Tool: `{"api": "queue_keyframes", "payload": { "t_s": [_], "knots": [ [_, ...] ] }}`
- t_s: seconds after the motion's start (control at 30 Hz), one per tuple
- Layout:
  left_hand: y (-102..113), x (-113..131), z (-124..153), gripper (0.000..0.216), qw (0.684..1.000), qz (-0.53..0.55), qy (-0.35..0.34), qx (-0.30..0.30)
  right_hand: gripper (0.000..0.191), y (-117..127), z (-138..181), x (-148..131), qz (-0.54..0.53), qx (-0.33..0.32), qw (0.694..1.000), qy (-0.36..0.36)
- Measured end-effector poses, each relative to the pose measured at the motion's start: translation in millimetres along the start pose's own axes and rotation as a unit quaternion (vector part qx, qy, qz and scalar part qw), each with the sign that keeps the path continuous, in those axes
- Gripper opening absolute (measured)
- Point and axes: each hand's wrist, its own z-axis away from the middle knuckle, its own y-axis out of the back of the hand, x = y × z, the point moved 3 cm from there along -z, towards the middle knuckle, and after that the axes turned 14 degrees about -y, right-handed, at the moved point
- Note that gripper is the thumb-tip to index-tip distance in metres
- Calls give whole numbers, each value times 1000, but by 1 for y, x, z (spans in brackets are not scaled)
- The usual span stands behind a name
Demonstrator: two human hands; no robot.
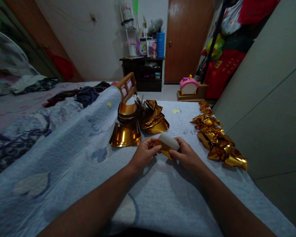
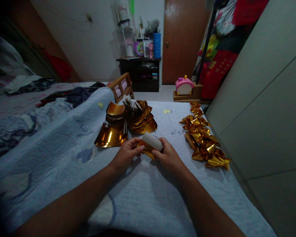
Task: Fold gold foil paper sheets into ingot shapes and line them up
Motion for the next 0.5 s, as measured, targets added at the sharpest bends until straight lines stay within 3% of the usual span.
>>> {"api": "queue_keyframes", "payload": {
  "t_s": [0.17,0.37,0.5],
  "knots": [
    [2,-1,0,32,999,25,15,32,45,-2,1,1,-42,-19,999,10],
    [3,-2,-2,31,999,26,-4,29,31,1,-1,1,-21,-32,999,-26],
    [0,4,1,39,998,18,-36,39,33,1,-3,2,-28,-23,999,-26]
  ]
}}
